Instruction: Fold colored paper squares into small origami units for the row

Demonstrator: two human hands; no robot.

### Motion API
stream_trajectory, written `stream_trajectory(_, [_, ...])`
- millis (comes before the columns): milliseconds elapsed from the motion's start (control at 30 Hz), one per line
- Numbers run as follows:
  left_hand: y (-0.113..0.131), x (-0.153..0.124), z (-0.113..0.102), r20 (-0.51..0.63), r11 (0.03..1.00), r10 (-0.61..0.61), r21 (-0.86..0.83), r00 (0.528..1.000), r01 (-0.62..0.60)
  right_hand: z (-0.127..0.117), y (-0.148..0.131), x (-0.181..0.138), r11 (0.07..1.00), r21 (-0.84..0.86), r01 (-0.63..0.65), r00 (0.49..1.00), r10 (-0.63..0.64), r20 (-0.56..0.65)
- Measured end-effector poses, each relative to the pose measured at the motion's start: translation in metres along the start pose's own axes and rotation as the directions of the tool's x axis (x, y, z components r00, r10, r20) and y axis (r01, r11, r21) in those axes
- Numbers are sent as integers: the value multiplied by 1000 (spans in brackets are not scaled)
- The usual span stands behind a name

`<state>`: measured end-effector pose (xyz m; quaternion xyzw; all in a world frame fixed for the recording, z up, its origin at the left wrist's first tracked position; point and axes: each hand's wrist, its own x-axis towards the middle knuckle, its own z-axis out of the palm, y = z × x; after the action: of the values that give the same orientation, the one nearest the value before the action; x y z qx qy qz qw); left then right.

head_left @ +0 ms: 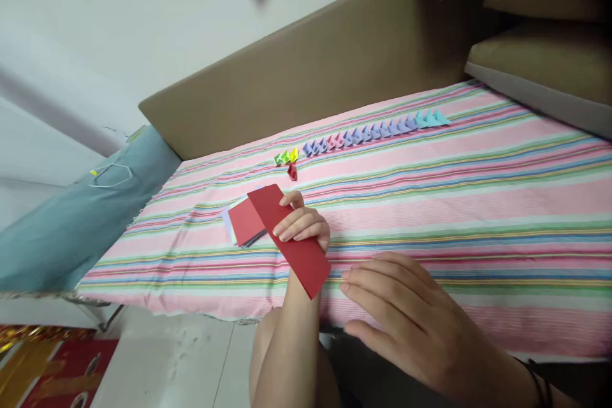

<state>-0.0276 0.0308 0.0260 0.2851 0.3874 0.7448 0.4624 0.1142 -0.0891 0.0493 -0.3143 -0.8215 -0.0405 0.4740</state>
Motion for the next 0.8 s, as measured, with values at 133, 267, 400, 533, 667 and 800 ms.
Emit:
stream_trajectory(133, [8, 3, 1, -73, 974, 189, 137, 979, -178, 8, 4, -4, 1000, -4, 4, 1000, -4, 8])
stream_trajectory(267, [26, -4, 2, -55, 933, 277, 252, 959, -255, 15, 7, -6, 1000, -22, 6, 1000, -5, 24])
stream_trajectory(400, [43, -11, 2, -93, 924, 299, 278, 950, -263, 20, 6, -9, 1000, -25, 10, 999, -9, 43])
stream_trajectory(533, [53, -9, -5, -204, 918, 361, 249, 910, -308, 25, 5, -14, 1000, -24, -8, 999, 9, 43])
stream_trajectory(667, [61, -5, -19, -293, 924, 378, 181, 878, -338, 29, 8, -19, 999, -41, 2, 999, 0, 49])
stream_trajectory(800, [71, -5, -27, -328, 957, 285, 145, 901, -250, 30, 11, -24, 1000, -16, -19, 998, 20, 64])
